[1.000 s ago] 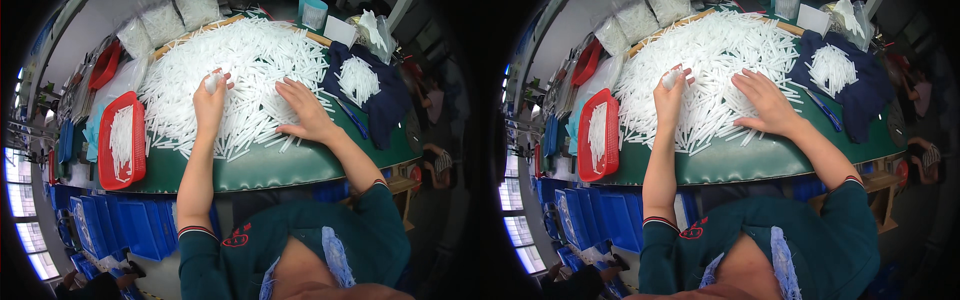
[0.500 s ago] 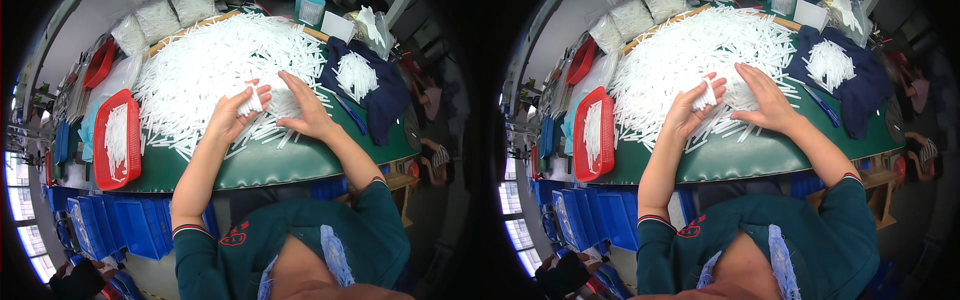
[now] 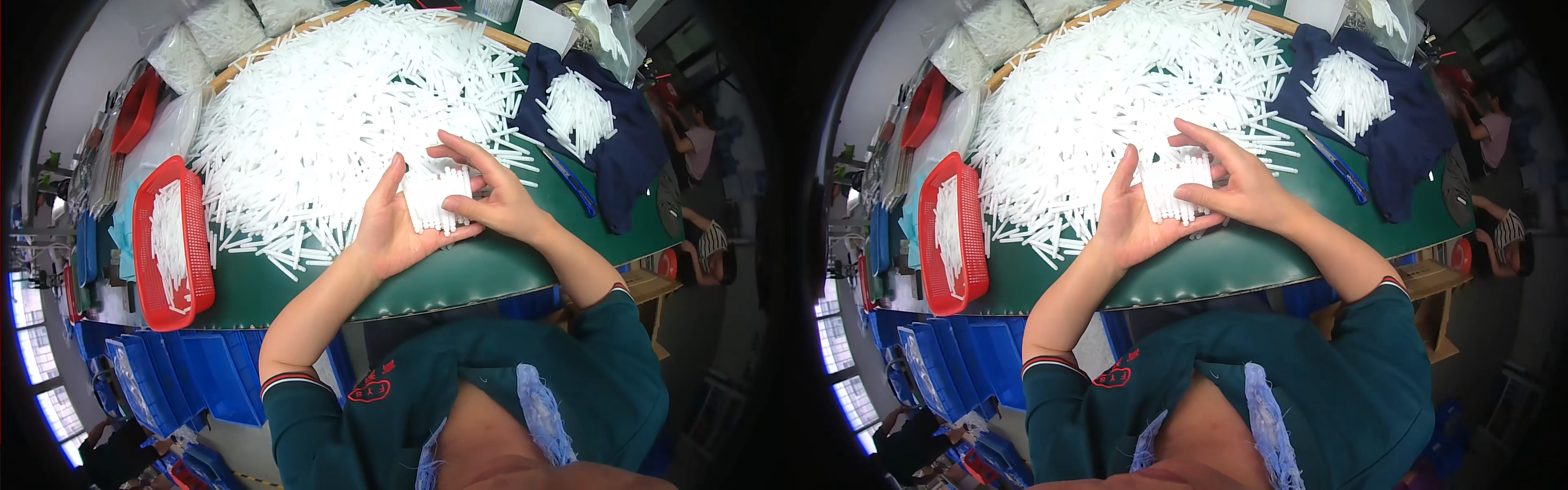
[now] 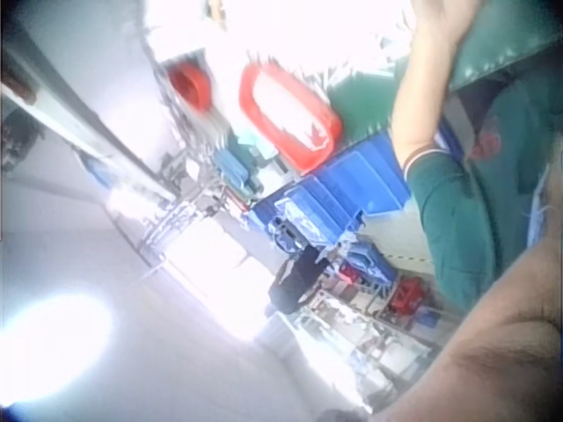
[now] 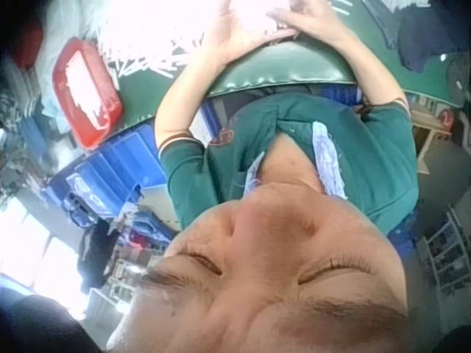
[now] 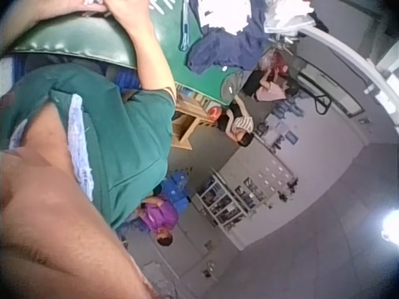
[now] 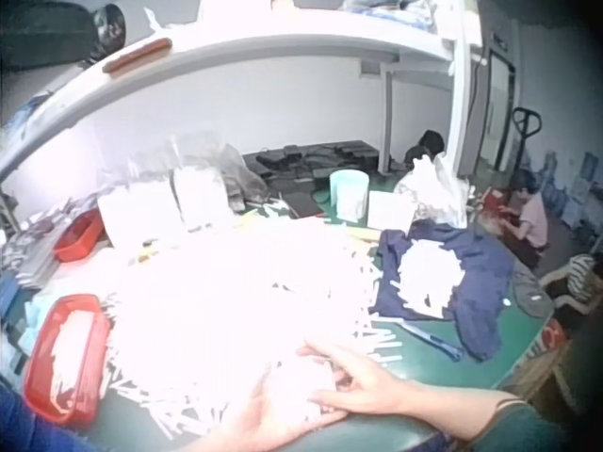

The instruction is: Manually sorting and counting small white plastic components at a factory workbench.

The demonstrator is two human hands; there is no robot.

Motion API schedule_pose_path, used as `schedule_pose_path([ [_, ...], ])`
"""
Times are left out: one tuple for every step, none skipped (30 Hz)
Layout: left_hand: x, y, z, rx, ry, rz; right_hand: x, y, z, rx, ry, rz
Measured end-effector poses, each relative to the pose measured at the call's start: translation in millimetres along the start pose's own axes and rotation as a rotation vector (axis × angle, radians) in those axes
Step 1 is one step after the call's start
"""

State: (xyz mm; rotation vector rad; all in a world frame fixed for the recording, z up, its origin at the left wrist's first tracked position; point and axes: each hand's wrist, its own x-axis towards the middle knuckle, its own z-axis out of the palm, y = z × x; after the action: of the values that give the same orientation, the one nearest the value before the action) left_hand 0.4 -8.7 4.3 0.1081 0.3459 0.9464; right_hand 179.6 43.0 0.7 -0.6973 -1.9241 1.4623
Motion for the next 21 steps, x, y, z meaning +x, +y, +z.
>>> schedule_pose_path([
  [-0.2, 0.0, -3.3, -0.047, -0.024, -0.016, 0.0, 0.4, -0.3, -0.03, -0.007, 0.01],
  [-0.6, 0.0, -5.6, -0.094, -0.047, -0.032, 0.1, 0.8, -1.0, -0.061, -0.014, 0.02],
  [-0.2, 0.5, -6.2, -0.09, -0.05, -0.025, 0.6, 0.8, -2.6, -0.093, -0.02, 0.029],
  [0.2, 0.9, -6.7, -0.087, -0.052, -0.018, 1.1, 0.8, -4.4, -0.107, -0.022, 0.045],
  [0.4, 1.1, -6.9, -0.084, -0.054, -0.012, 1.4, 0.7, -6.3, -0.12, -0.024, 0.06],
  [0.4, 1.2, -6.5, -0.095, -0.06, -0.012, 1.4, 0.1, -7.6, -0.134, -0.025, 0.076],
  [0.1, 1.2, -5.7, -0.107, -0.065, -0.012, 1.0, -0.9, -7.8, -0.122, -0.014, 0.075],
  [-0.1, 0.9, -4.8, -0.118, -0.07, -0.013, 0.5, -2.2, -7.5, -0.109, -0.003, 0.074],
  [-0.3, 0.0, -4.5, -0.114, -0.06, -0.011, 0.3, -3.2, -6.7, -0.096, 0.007, 0.073],
  [-0.6, -1.6, -4.1, -0.109, -0.051, -0.01, 0.5, -5.2, -5.8, -0.191, 0.013, 0.036],
  [-1.2, -3.1, -3.5, -0.104, -0.041, -0.008, 1.0, -7.8, -4.8, -0.287, 0.019, -0.001],
  [-1.3, -4.2, -1.4, -0.089, -0.014, -0.003, 1.1, -9.1, -5.3, -0.385, 0.028, -0.037],
  [-1.7, -5.3, 1.3, -0.074, 0.013, 0.003, 1.0, -7.0, -6.1, -0.431, 0.034, -0.06],
  [-1.4, -5.8, 2.7, -0.059, 0.039, 0.008, 1.0, -3.3, -6.9, -0.478, 0.04, -0.082],
  [-1.0, -5.9, 1.3, -0.061, 0.032, 0.007, 1.1, -1.7, -7.3, -0.525, 0.042, -0.107],
  [-0.5, -5.8, -1.5, -0.063, 0.024, 0.006, 1.3, -2.7, -7.8, -0.498, 0.028, -0.098],
  [-0.3, -5.5, -3.0, -0.065, 0.017, 0.004, 1.7, -4.2, -8.5, -0.472, 0.014, -0.089],
  [-0.2, -5.3, -2.7, -0.071, 0.011, 0.006, 1.6, -4.8, -9.1, -0.445, 0.004, -0.078],
  [-0.4, -5.3, -1.9, -0.077, 0.004, 0.008, 0.9, -4.7, -9.3, -0.337, 0.01, -0.034],
  [-0.2, -5.0, -1.5, -0.083, -0.002, 0.009, -0.1, -4.6, -9.2, -0.228, 0.017, 0.009],
  [0.7, -4.7, -2.5, -0.07, -0.044, 0.015, -0.5, -5.4, -9.7, -0.122, 0.022, 0.05],
])
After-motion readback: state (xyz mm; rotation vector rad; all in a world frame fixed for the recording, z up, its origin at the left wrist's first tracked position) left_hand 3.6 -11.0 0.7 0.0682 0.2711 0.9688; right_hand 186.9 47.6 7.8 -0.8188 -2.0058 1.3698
